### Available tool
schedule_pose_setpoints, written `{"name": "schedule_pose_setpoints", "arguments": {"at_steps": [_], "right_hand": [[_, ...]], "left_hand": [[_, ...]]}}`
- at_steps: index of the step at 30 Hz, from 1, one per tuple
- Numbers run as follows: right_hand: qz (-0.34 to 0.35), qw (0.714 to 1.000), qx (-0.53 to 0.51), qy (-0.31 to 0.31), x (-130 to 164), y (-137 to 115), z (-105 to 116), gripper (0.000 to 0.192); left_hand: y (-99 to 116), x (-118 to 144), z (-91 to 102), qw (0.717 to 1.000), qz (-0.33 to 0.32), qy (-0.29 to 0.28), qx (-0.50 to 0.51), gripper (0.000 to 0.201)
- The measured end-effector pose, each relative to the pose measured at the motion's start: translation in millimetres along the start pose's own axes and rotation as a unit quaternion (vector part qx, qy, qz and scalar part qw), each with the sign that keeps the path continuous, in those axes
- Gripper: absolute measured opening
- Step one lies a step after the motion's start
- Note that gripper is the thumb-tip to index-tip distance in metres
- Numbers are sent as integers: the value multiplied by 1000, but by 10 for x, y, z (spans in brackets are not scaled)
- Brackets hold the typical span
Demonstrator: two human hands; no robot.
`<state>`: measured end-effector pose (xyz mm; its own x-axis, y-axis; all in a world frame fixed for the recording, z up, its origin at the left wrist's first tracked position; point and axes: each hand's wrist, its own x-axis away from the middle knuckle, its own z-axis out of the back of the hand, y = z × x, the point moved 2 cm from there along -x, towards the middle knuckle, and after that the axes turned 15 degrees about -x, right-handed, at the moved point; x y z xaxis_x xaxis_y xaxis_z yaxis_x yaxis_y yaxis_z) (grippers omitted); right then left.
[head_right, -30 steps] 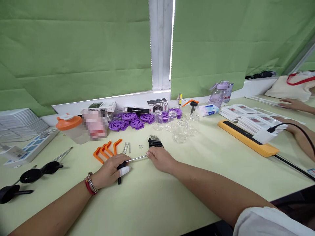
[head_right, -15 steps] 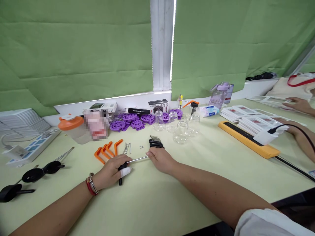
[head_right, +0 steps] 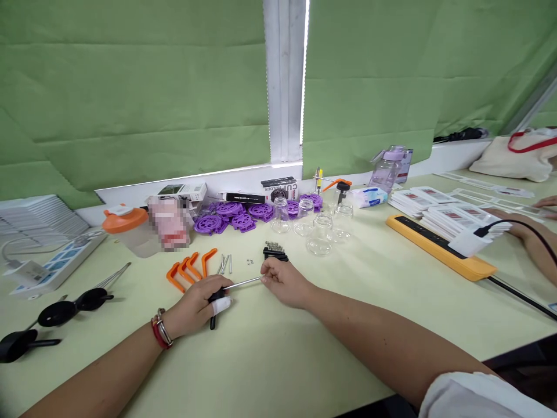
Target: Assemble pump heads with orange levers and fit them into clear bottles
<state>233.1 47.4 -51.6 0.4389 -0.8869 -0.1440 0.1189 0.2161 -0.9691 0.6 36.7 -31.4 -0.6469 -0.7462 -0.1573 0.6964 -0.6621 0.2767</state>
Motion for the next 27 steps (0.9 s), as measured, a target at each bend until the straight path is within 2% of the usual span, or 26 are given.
{"name": "schedule_pose_setpoints", "arguments": {"at_steps": [4,11,13,17,20,27], "right_hand": [[-11,999,37,-1,-11,5,0,13],[-12,997,79,13,-17,-23,6,35],[-12,998,58,17,-18,-1,10,33],[-7,1000,-7,4,-16,56,6,14],[-11,1000,0,-6,-14,64,3,8],[-19,997,71,7,-18,10,20,26]], "left_hand": [[-4,2,-2,1000,-4,-1,1,23],[-6,12,-7,1000,3,-2,10,23],[-8,13,-7,1000,4,-2,13,22],[-20,12,-11,1000,9,-5,12,23],[-25,7,-15,1000,7,-8,10,23],[-13,-8,-3,1000,-1,-7,4,23]]}}
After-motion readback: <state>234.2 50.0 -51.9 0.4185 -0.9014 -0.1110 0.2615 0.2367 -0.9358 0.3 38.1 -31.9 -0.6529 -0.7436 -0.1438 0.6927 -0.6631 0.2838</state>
